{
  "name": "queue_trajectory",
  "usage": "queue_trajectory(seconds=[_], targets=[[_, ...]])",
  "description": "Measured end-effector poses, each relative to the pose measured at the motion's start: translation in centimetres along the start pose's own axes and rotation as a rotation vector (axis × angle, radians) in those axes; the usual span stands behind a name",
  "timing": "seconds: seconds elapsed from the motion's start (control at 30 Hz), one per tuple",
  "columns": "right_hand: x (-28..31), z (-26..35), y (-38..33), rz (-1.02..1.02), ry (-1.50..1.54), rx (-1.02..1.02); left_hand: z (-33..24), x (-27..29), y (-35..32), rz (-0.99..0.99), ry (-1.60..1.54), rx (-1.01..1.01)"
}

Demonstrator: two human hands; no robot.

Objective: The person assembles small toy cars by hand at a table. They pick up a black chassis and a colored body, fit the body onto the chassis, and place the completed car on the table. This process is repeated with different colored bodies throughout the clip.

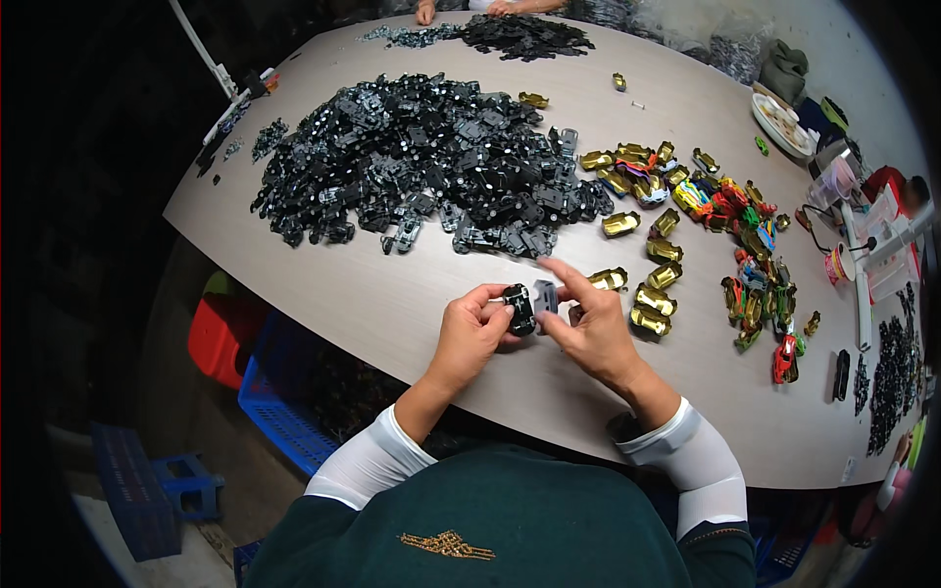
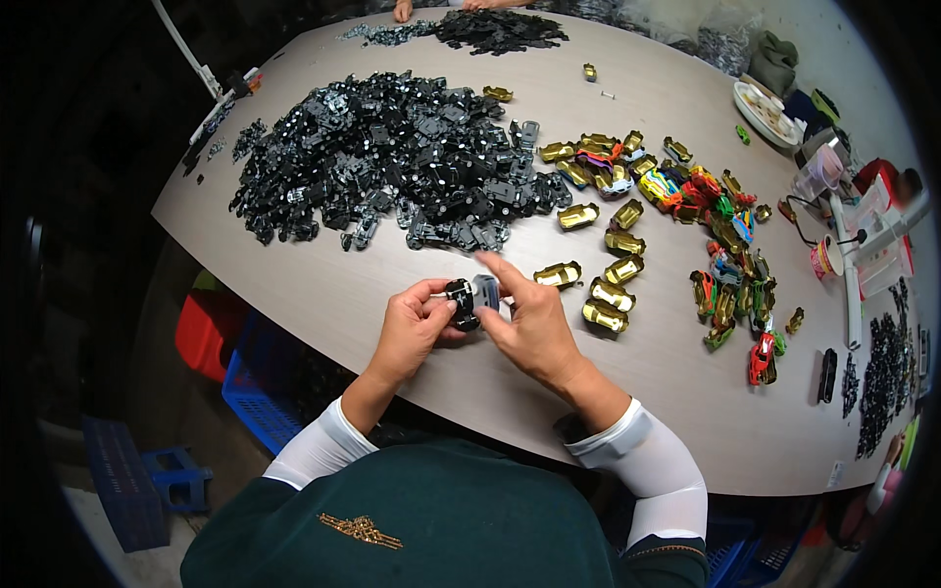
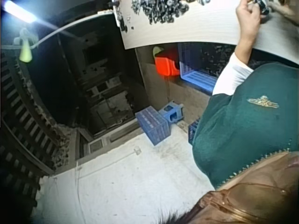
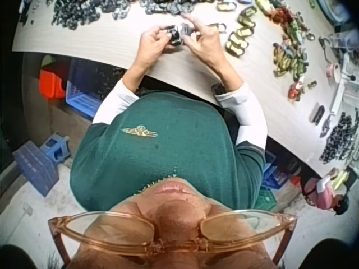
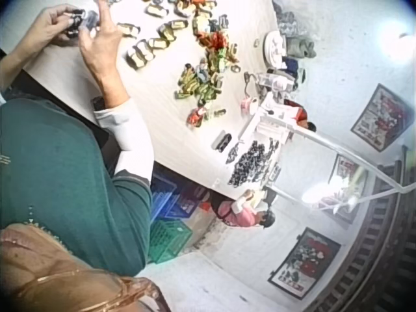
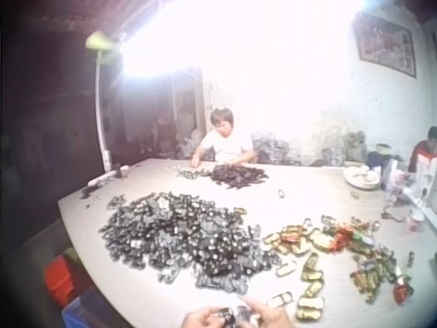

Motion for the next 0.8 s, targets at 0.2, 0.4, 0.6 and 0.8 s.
queue_trajectory(seconds=[0.2,0.4,0.6,0.8], targets=[[-1.2,-0.2,-0.7,-0.01,-0.18,0.221,-0.8,-0.6,-0.7,-0.047,0.2,-0.171],[-1.4,0.0,-0.9,-0.042,-0.212,0.239,-1.1,-0.7,-1.0,-0.021,0.361,-0.235],[-1.4,0.0,-1.0,-0.056,-0.237,0.213,-1.2,-1.1,-1.2,-0.03,0.328,-0.33],[-1.6,0.5,-1.0,-0.135,-0.314,0.366,0.1,-0.1,-0.3,-0.026,-0.028,-0.094]])
Point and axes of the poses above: each hand's wrist, its own y-axis towards the middle knuckle, its own x-axis out of the back of the hand, z = x × y, the point moved 3 cm from there along y, towards the middle knuckle, and after that the axes turned 6 degrees about y, right-handed, at the moved point
